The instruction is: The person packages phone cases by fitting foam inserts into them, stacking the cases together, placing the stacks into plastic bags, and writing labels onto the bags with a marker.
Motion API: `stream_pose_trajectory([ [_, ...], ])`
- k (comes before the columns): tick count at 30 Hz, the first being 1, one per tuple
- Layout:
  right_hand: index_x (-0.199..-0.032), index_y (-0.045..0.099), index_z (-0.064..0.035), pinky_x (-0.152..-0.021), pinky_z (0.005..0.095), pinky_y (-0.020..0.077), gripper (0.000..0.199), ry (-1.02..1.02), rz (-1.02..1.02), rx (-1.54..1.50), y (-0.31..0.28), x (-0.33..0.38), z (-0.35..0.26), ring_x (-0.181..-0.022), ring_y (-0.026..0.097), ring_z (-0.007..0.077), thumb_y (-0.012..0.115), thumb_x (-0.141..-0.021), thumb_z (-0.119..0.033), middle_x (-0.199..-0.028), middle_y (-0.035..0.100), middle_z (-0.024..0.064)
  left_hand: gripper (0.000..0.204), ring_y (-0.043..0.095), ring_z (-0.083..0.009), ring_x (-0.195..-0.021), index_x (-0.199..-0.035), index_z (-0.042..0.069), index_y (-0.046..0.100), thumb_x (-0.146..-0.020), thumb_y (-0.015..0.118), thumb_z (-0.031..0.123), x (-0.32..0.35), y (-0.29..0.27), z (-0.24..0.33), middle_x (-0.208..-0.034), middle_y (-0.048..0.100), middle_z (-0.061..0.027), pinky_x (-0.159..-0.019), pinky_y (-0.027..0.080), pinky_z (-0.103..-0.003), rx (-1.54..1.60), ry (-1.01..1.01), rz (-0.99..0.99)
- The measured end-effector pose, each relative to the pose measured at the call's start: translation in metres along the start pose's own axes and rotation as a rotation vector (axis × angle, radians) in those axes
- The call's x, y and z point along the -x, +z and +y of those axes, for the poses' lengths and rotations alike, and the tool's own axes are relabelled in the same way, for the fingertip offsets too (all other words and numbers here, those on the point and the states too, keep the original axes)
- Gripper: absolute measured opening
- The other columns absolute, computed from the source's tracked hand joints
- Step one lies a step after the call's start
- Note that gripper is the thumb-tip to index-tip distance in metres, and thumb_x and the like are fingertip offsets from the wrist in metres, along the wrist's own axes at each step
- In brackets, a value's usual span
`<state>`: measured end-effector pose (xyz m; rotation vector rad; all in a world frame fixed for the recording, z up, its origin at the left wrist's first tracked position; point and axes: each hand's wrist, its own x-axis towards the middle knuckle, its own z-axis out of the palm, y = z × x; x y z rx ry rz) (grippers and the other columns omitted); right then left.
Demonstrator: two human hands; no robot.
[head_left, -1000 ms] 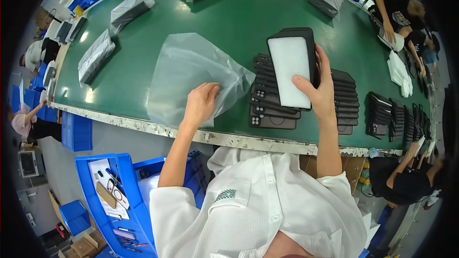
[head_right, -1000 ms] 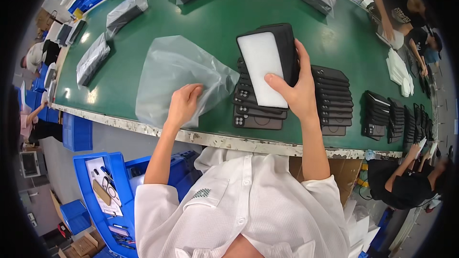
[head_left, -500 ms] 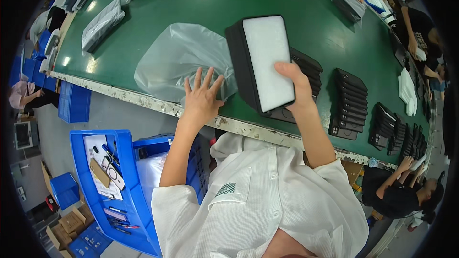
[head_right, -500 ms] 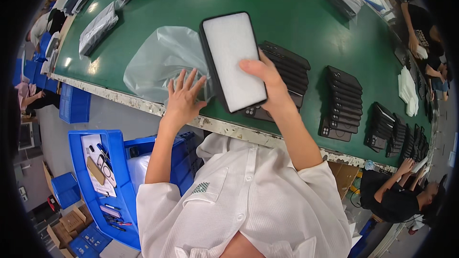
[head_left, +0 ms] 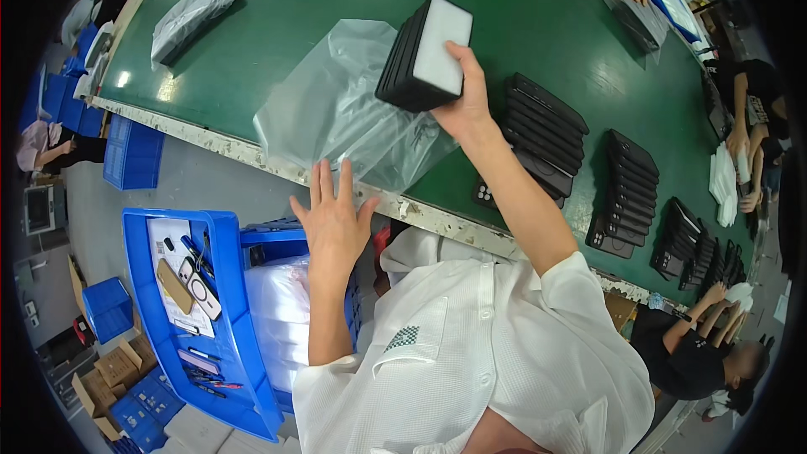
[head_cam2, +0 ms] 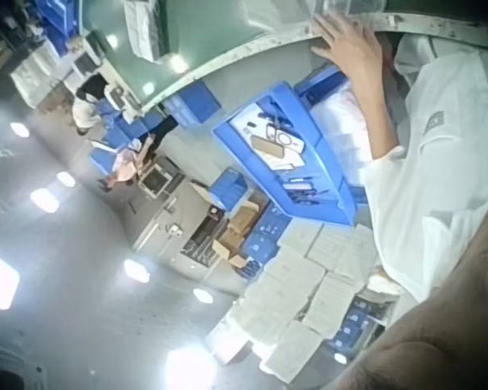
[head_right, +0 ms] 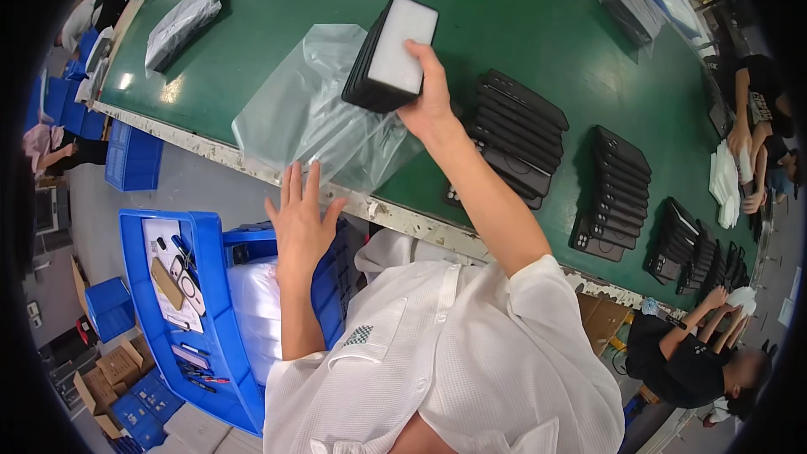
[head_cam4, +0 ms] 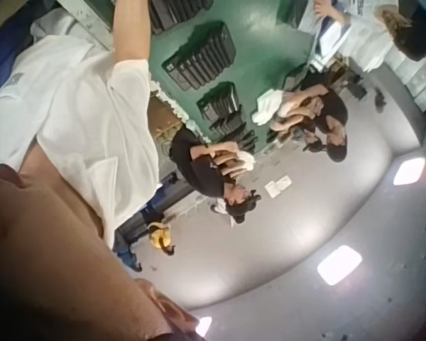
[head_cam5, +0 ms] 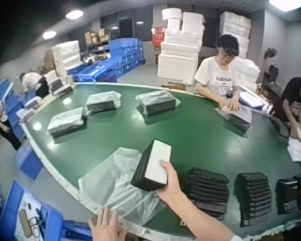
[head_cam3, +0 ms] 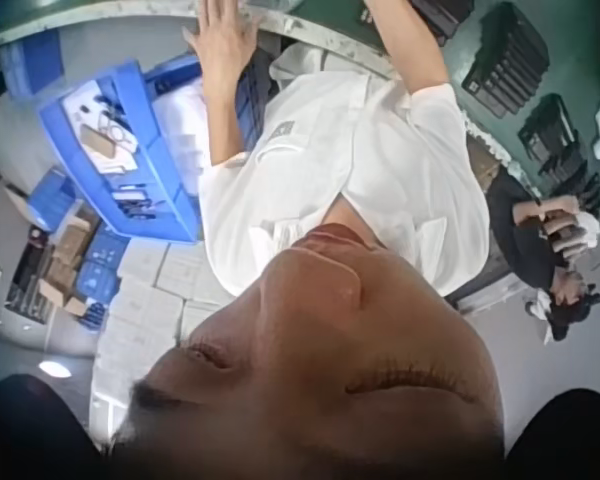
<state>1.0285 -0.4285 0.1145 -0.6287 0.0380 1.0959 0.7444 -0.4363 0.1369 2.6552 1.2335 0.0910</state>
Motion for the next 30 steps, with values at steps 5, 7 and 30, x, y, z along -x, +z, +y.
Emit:
stream_pose_trajectory([
  [5,-0.136,0.063,-0.0047,-0.104,0.0441,0.0544,0.053,-0.044,0.022,0.071,0.005,0.003,-0.015,-0.116,0.069,0.0264,0.074,-0.094,-0.035,-0.124,0.072,0.0096,0.046,0.058,-0.0387,-0.13,-0.135,0.007,0.069,-0.094,0.08,0.026,-0.036,-0.023,0.031,-0.141,0.064,-0.0165,-0.107,0.046,-0.056,0.144,0.169,0.304],
  [7,-0.134,0.065,-0.0048,-0.103,0.0445,0.0543,0.05,0.002,-0.012,0.057,0.013,0.016,-0.019,-0.115,0.07,0.0262,0.073,-0.094,-0.035,-0.123,0.072,0.0106,0.032,0.061,-0.0372,-0.116,-0.118,0.004,0.074,-0.092,0.08,0.02,-0.07,0.001,0.029,-0.125,0.068,-0.0136,-0.097,0.05,-0.047,0.199,0.209,0.258],
  [30,-0.161,0.043,-0.0032,-0.118,0.0507,0.0416,0.103,-0.489,-0.449,1.88,0.034,0.089,-0.01,-0.139,0.05,0.0431,0.086,-0.072,-0.034,-0.152,0.05,0.0247,0.014,0.055,-0.0161,-0.066,-0.107,0.0,0.08,-0.098,0.079,0.01,-0.089,-0.077,0.015,-0.079,0.06,-0.0074,-0.063,0.045,-0.033,0.568,0.117,0.461],
])
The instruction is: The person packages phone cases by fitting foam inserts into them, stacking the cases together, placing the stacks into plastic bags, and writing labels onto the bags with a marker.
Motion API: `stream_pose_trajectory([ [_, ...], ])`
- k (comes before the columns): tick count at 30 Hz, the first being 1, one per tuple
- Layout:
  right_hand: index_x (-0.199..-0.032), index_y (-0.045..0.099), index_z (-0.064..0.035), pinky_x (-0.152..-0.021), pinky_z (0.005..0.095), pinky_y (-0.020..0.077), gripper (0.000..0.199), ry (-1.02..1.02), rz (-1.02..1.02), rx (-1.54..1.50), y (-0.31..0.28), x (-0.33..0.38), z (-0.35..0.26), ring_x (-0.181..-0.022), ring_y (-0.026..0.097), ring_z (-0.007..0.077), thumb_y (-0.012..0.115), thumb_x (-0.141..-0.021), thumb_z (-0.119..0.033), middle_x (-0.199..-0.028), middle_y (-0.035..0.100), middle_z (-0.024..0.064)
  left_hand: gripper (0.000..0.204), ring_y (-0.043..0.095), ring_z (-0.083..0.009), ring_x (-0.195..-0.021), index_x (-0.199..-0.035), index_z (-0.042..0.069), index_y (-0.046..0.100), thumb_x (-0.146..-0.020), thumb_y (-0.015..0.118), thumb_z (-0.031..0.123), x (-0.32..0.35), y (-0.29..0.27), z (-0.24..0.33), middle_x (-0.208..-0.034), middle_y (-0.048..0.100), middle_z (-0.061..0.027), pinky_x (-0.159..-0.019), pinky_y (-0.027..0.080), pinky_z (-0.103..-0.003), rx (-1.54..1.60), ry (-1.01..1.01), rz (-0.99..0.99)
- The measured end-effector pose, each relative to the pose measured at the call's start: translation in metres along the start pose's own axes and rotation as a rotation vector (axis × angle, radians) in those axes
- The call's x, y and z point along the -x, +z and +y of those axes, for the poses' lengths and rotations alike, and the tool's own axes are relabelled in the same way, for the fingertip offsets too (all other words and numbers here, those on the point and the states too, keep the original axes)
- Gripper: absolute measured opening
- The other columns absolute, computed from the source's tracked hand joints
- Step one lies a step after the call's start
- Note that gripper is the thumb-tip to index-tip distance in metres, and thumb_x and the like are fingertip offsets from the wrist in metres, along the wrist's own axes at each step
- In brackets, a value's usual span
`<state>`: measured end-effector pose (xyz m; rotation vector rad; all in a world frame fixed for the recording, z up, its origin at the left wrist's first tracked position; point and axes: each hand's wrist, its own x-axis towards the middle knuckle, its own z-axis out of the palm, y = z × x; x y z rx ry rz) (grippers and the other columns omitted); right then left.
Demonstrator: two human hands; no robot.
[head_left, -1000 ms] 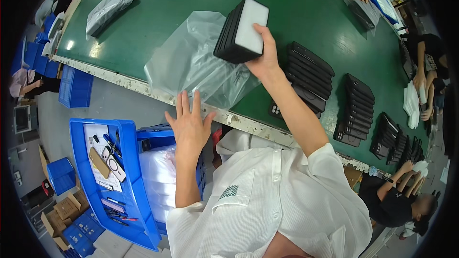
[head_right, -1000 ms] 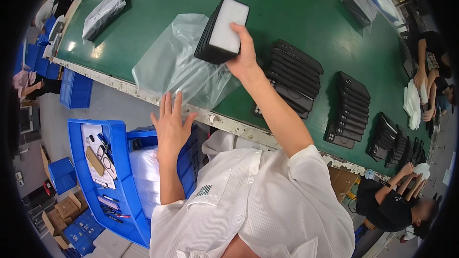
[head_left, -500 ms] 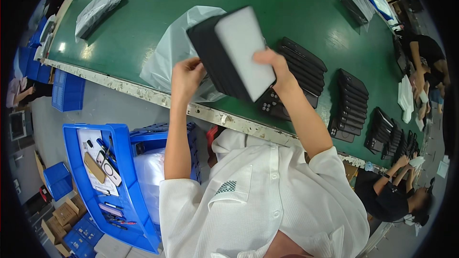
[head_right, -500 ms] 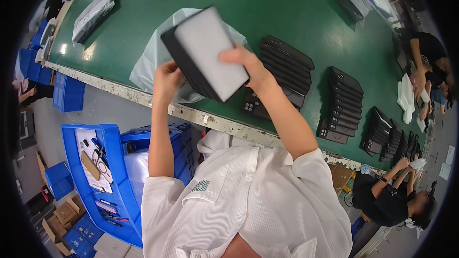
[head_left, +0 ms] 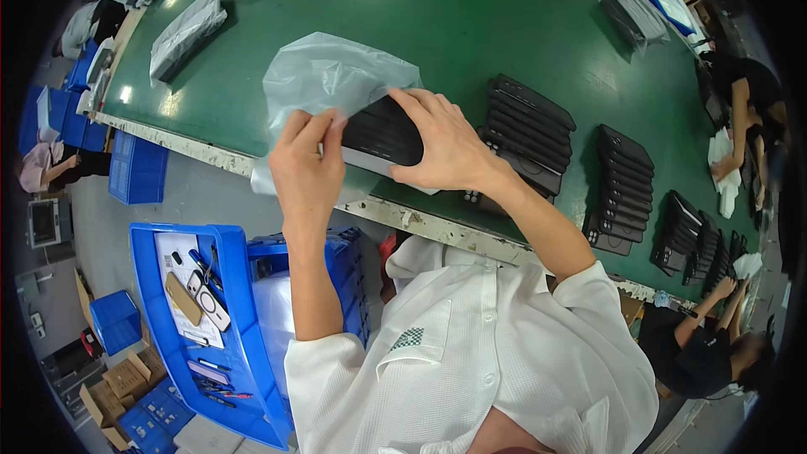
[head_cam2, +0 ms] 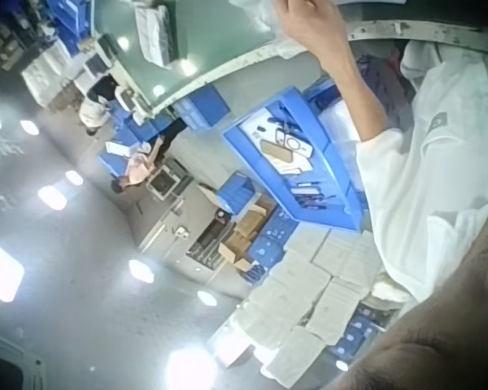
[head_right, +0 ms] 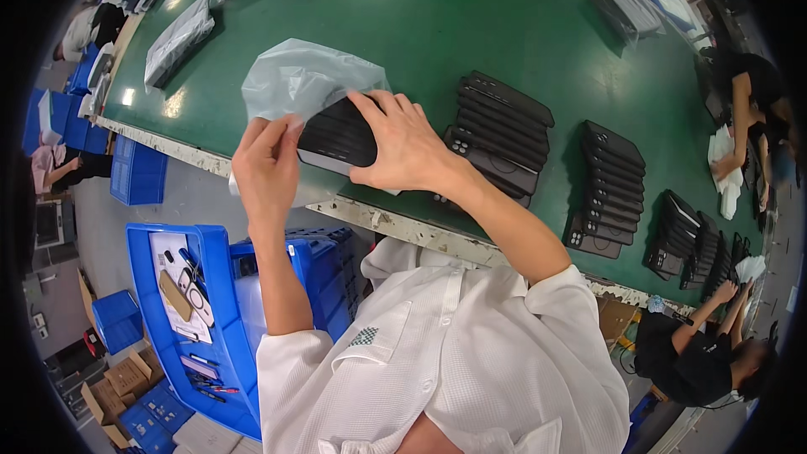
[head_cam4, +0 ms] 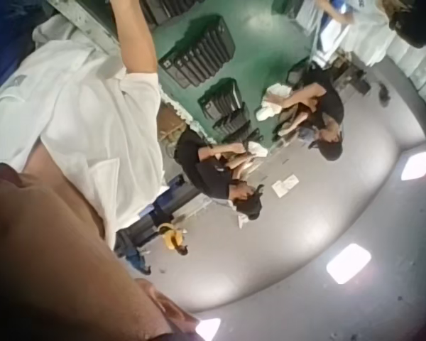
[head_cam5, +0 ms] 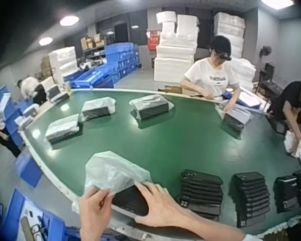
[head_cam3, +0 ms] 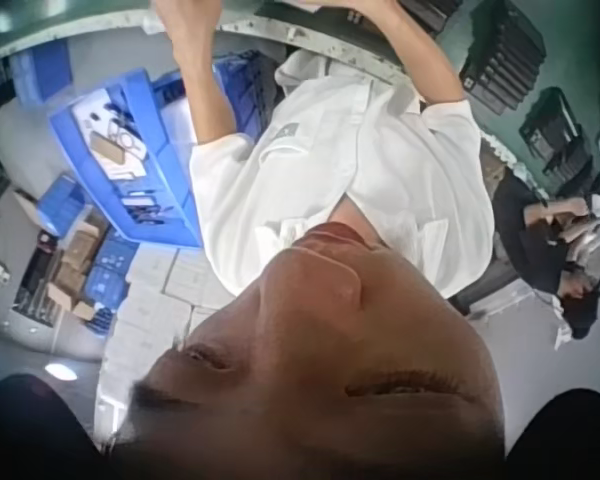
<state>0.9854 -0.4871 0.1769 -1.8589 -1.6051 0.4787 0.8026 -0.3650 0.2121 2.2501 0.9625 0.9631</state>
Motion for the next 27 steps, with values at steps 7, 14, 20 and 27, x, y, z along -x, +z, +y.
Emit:
stream_pose_trajectory([
  [7,-0.16,0.043,-0.0014,-0.114,0.0535,0.0443,0.104,-0.081,0.157,-0.079,0.016,-0.004,-0.006,-0.131,0.056,0.0467,0.088,-0.072,-0.036,-0.143,0.057,0.0285,0.014,0.064,-0.0251,-0.075,-0.103,0.008,0.081,-0.09,0.078,0.003,0.011,0.002,0.034,-0.083,0.062,-0.0057,-0.063,0.051,-0.039,-0.318,0.385,0.004],
  [14,-0.162,0.041,-0.005,-0.112,0.0541,0.0464,0.108,-0.116,0.327,-0.277,0.029,-0.015,-0.004,-0.132,0.057,0.0502,0.093,-0.072,-0.033,-0.139,0.062,0.031,0.041,0.065,-0.0282,-0.092,-0.124,0.008,0.078,-0.084,0.087,0.008,0.022,-0.002,0.033,-0.112,0.069,-0.01,-0.075,0.053,-0.037,-0.272,0.579,0.018],
  [20,-0.164,0.039,-0.0026,-0.117,0.0513,0.0444,0.111,0.08,0.333,-0.322,0.021,-0.018,-0.011,-0.135,0.056,0.0479,0.091,-0.074,-0.042,-0.147,0.057,0.0317,0.086,0.065,-0.0295,-0.119,-0.162,0.004,0.041,-0.091,0.087,0.017,0.046,-0.007,0.009,-0.138,0.061,-0.0227,-0.1,0.051,-0.038,-0.076,0.018,0.392],
  [27,-0.164,0.037,0.0001,-0.125,0.0482,0.0379,0.112,0.117,0.357,-0.362,0.024,-0.053,-0.003,-0.15,0.046,0.042,0.092,-0.075,-0.041,-0.159,0.048,0.0298,0.062,0.074,-0.0174,-0.077,-0.158,-0.003,0.036,-0.102,0.062,-0.003,0.084,0.0,-0.028,-0.097,0.077,-0.0138,-0.065,0.056,-0.027,0.599,-0.48,0.168],
])
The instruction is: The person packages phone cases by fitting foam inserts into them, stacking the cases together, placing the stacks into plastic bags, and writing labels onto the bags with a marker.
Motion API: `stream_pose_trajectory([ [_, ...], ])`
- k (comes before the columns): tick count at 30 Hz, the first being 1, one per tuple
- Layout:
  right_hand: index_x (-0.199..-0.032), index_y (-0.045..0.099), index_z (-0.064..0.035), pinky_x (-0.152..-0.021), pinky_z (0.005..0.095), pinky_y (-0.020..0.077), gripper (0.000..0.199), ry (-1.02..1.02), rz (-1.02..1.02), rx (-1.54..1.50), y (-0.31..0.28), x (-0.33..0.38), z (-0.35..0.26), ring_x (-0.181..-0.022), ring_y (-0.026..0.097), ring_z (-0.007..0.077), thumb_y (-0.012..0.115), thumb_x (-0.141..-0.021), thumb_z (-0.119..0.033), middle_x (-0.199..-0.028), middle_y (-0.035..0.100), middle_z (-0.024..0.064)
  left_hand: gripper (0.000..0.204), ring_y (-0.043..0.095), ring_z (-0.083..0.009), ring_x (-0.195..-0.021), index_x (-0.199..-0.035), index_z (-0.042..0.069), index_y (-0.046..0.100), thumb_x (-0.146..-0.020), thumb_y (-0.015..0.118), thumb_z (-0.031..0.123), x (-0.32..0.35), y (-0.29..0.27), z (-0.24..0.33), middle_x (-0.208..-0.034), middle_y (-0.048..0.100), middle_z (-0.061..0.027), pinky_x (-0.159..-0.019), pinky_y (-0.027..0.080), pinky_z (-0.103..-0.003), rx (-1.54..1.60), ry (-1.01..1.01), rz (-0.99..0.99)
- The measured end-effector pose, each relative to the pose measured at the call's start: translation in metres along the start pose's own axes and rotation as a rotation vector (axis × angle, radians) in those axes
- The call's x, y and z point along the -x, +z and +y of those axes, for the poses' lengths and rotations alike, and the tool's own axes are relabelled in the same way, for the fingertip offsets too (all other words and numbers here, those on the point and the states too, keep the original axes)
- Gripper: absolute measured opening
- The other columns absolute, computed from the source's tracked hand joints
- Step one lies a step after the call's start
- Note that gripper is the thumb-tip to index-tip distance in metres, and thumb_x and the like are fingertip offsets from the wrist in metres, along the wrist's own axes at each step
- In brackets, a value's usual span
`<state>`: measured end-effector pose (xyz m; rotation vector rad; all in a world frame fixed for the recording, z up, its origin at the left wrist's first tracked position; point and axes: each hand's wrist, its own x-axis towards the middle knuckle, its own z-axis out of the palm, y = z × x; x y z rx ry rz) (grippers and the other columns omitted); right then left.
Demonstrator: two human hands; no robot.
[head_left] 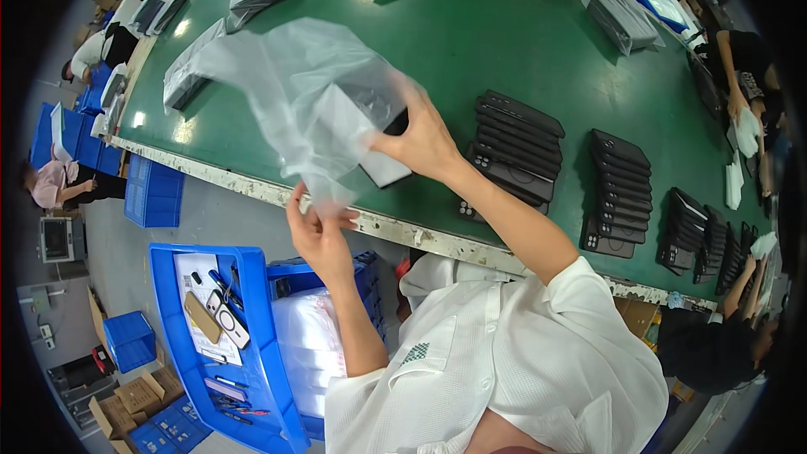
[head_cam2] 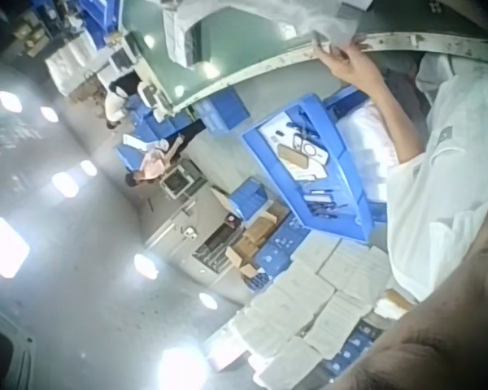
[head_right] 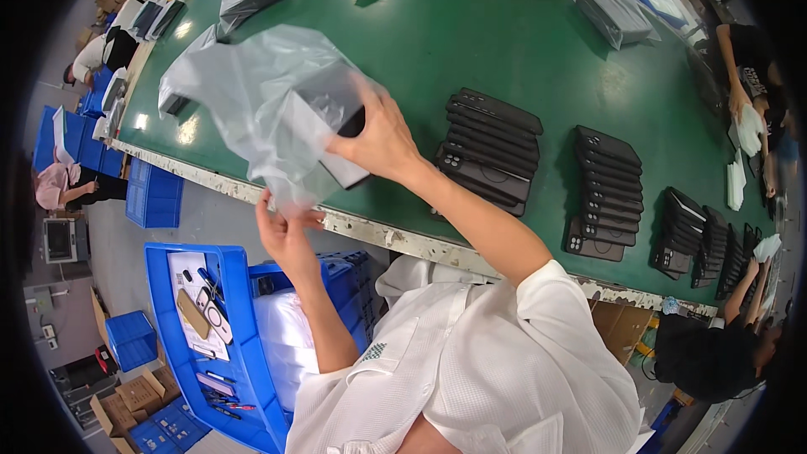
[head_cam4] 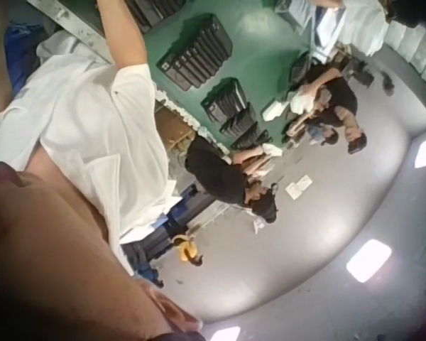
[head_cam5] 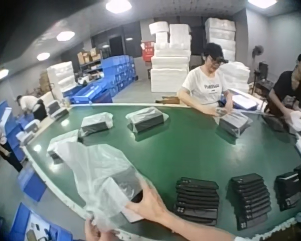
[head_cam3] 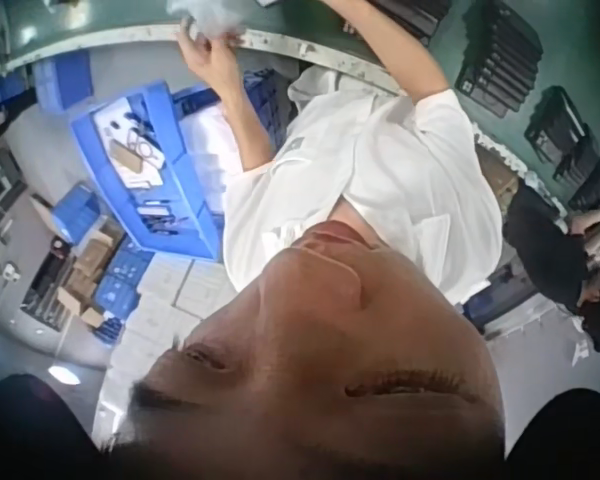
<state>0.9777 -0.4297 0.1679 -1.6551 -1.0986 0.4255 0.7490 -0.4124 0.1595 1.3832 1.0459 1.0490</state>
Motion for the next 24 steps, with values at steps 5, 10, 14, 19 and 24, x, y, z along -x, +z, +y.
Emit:
stream_pose_trajectory([
  [5,-0.165,0.034,-0.0078,-0.116,0.0551,0.0408,0.111,-0.025,0.026,0.313,0.013,-0.023,-0.008,-0.135,0.049,0.0485,0.088,-0.075,-0.045,-0.152,0.049,0.0327,0.075,0.076,-0.0262,-0.097,-0.162,-0.005,0.029,-0.1,0.07,0.007,0.032,0.001,-0.027,-0.121,0.072,-0.0215,-0.069,0.06,-0.033,-0.204,-0.327,-0.089],
  [10,-0.169,0.031,-0.0074,-0.111,0.0586,0.04,0.114,-0.08,-0.287,0.656,0.038,-0.021,0.002,-0.133,0.048,0.0525,0.083,-0.076,-0.046,-0.15,0.048,0.0379,0.112,0.053,-0.0429,-0.136,-0.169,-0.004,0.014,-0.086,0.088,0.011,0.026,0.036,-0.009,-0.158,0.037,-0.0308,-0.112,0.047,-0.051,-0.76,0.211,0.153],
  [14,-0.165,0.037,0.0017,-0.107,0.0561,0.0413,0.112,-0.137,-0.395,0.773,0.057,-0.022,-0.005,-0.131,0.051,0.0527,0.082,-0.075,-0.045,-0.149,0.049,0.0406,0.078,0.061,-0.0455,-0.114,-0.161,-0.001,0.036,-0.093,0.074,0.003,0.003,0.021,-0.027,-0.135,0.052,-0.0269,-0.094,0.054,-0.051,-0.852,0.296,0.244],
  [19,-0.157,0.042,0.0097,-0.112,0.0617,0.0379,0.107,-0.074,-0.368,0.693,0.061,-0.059,-0.005,-0.136,0.048,0.054,0.083,-0.076,-0.046,-0.153,0.045,0.0417,0.041,0.062,-0.0331,-0.081,-0.134,0.0,0.066,-0.094,0.058,-0.009,0.004,0.007,-0.041,-0.116,0.056,-0.0189,-0.074,0.051,-0.045,-0.695,0.256,0.326],
  [24,-0.153,0.047,0.0102,-0.118,0.0714,0.0274,0.1,-0.279,-0.246,0.812,0.058,-0.028,0.003,-0.149,0.036,0.0544,0.085,-0.077,-0.044,-0.158,0.039,0.0399,0.032,0.063,-0.0294,-0.08,-0.122,-0.001,0.07,-0.094,0.056,-0.009,0.005,-0.008,-0.065,-0.114,0.057,-0.0172,-0.072,0.051,-0.042,-0.712,0.244,0.382],
])
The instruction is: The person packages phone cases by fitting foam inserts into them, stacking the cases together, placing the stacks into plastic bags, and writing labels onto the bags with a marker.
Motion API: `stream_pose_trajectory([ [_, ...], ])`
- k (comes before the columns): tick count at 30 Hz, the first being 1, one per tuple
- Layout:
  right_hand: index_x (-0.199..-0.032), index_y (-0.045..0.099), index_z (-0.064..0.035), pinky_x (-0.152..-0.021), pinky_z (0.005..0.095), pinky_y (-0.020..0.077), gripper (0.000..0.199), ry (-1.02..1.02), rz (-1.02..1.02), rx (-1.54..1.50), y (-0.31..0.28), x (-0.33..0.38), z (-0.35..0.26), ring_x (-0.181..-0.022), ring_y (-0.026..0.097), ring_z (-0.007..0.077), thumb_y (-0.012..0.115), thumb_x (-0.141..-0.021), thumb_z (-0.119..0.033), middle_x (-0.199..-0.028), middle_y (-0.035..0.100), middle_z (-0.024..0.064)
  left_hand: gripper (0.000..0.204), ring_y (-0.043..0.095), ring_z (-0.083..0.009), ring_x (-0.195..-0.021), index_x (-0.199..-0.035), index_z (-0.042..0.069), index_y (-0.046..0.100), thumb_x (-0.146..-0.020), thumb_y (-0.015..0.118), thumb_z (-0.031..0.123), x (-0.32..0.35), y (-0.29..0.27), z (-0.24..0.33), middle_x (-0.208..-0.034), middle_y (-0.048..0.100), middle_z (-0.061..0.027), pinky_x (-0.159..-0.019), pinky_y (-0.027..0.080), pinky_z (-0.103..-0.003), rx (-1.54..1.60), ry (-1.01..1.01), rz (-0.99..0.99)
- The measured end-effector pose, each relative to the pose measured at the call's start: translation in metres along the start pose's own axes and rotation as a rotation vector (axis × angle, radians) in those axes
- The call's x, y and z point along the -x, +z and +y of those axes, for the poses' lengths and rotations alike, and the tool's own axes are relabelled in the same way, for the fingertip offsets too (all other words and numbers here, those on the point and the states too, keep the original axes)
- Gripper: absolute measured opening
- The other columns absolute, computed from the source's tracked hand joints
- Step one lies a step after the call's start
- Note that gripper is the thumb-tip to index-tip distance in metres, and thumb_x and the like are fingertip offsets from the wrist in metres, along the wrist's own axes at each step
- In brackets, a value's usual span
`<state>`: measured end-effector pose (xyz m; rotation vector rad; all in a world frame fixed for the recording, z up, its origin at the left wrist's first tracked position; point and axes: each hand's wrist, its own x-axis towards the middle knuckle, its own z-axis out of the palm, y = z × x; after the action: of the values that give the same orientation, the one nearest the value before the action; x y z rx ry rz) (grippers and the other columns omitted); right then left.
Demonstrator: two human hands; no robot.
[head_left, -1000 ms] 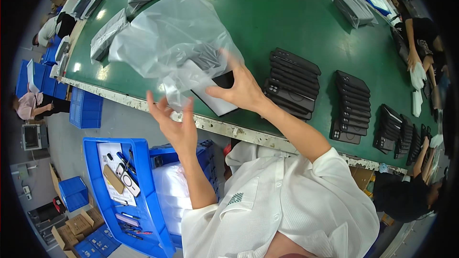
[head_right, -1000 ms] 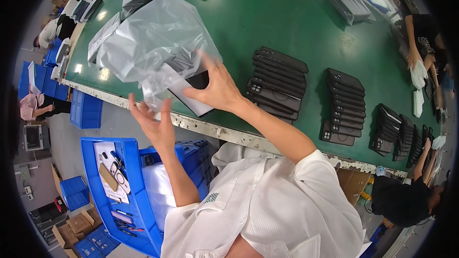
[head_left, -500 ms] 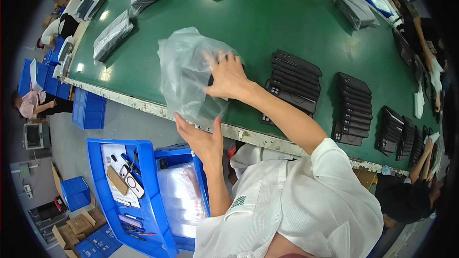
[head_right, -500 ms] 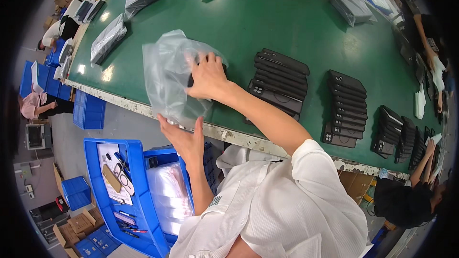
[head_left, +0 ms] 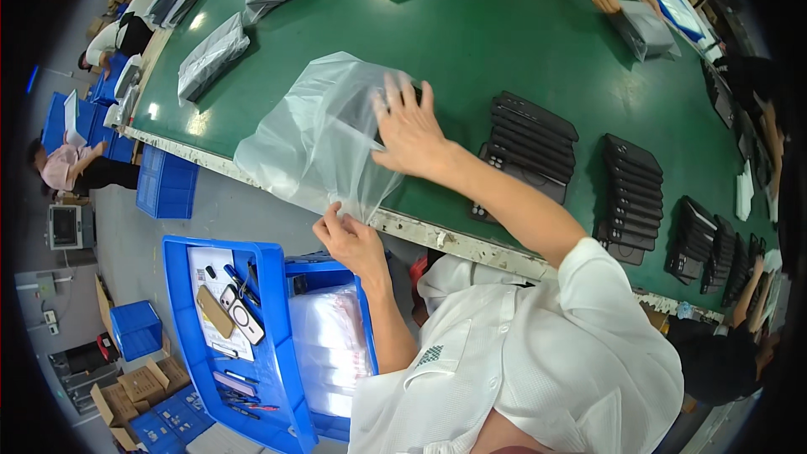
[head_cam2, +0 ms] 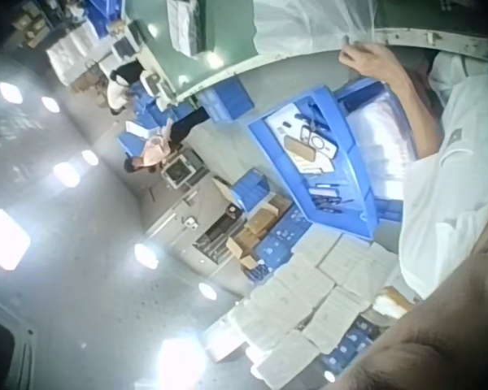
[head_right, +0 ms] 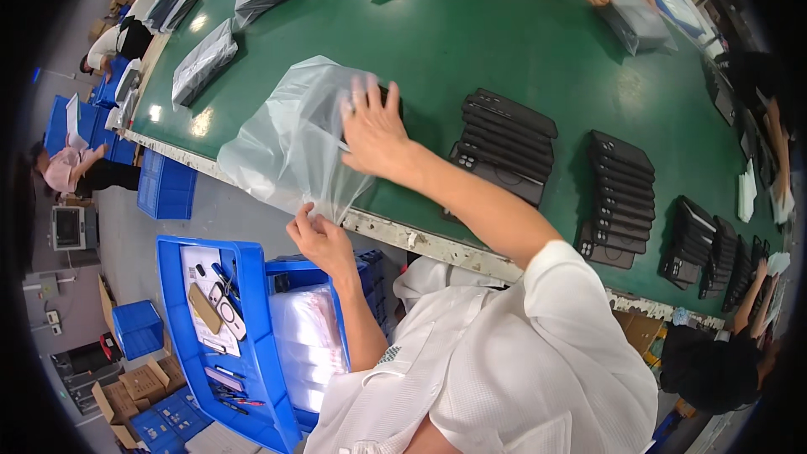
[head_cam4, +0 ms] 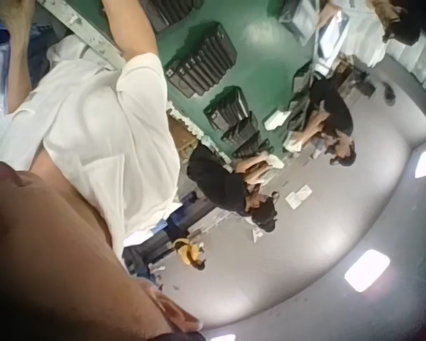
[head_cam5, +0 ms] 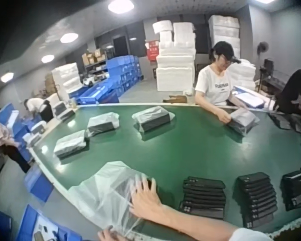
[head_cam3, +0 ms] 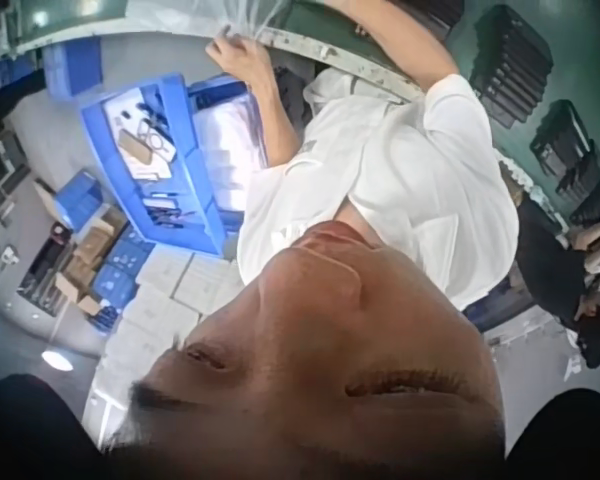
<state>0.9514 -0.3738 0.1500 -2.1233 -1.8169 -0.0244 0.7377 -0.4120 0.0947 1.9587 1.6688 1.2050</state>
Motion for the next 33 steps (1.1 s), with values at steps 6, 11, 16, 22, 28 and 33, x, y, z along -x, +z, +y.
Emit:
stream_pose_trajectory([
  [6,-0.15,0.052,0.0054,-0.125,0.0665,0.0248,0.084,-0.006,0.379,-0.063,0.039,0.005,0.034,-0.154,0.032,0.0494,0.084,-0.084,-0.035,-0.161,0.042,0.0311,0.021,0.062,-0.0216,-0.079,-0.115,-0.004,0.069,-0.096,0.06,-0.006,0.005,0.005,-0.002,-0.112,0.059,-0.0127,-0.072,0.051,-0.036,0.155,-0.149,0.031],
  [11,-0.149,0.051,0.003,-0.126,0.064,0.0271,0.082,0.063,0.29,-0.066,0.014,0.013,0.053,-0.152,0.037,0.0438,0.084,-0.086,-0.039,-0.158,0.046,0.0284,0.024,0.064,-0.0218,-0.09,-0.122,-0.003,0.067,-0.098,0.065,-0.001,0.004,0.009,-0.003,-0.115,0.06,-0.0134,-0.078,0.053,-0.035,0.167,-0.239,-0.063],
  [16,-0.146,0.057,0.0011,-0.121,0.0548,0.0363,0.074,0.136,0.367,-0.024,-0.063,0.062,0.133,-0.143,0.05,0.0421,0.074,-0.093,-0.047,-0.149,0.057,0.0248,0.026,0.065,-0.0205,-0.095,-0.127,-0.003,0.064,-0.104,0.066,0.007,0.029,-0.02,0.049,-0.115,0.065,-0.0117,-0.082,0.053,-0.033,0.094,0.102,-0.103],
  [22,-0.148,0.059,0.003,-0.12,0.0483,0.0425,0.074,0.349,0.038,0.035,-0.087,0.145,0.221,-0.142,0.053,0.0394,0.063,-0.104,-0.057,-0.152,0.06,0.0241,0.036,0.068,-0.0215,-0.108,-0.136,-0.003,0.054,-0.108,0.067,0.015,0.094,0.01,0.12,-0.127,0.065,-0.0161,-0.095,0.062,-0.039,1.02,-0.833,-1.169],
  [28,-0.149,0.062,-0.0004,-0.113,0.0456,0.0493,0.09,0.651,-0.521,-0.416,-0.135,0.149,0.182,-0.134,0.061,0.0421,0.049,-0.102,-0.076,-0.142,0.066,0.0277,0.032,0.062,-0.0197,-0.09,-0.107,-0.001,0.055,-0.1,0.08,0.02,0.089,0.101,0.15,-0.099,0.061,-0.0089,-0.079,0.054,-0.035,0.83,-0.155,-0.718],
  [33,-0.158,0.032,0.0207,-0.123,0.046,0.0411,0.13,0.512,-0.2,-0.283,-0.14,0.168,0.15,-0.144,0.051,0.0485,0.081,-0.08,-0.071,-0.155,0.048,0.0409,0.03,0.063,-0.0208,-0.089,-0.111,-0.003,0.057,-0.103,0.074,0.02,0.076,0.115,0.158,-0.099,0.062,-0.0122,-0.08,0.054,-0.035,0.623,0.045,-0.585],
])
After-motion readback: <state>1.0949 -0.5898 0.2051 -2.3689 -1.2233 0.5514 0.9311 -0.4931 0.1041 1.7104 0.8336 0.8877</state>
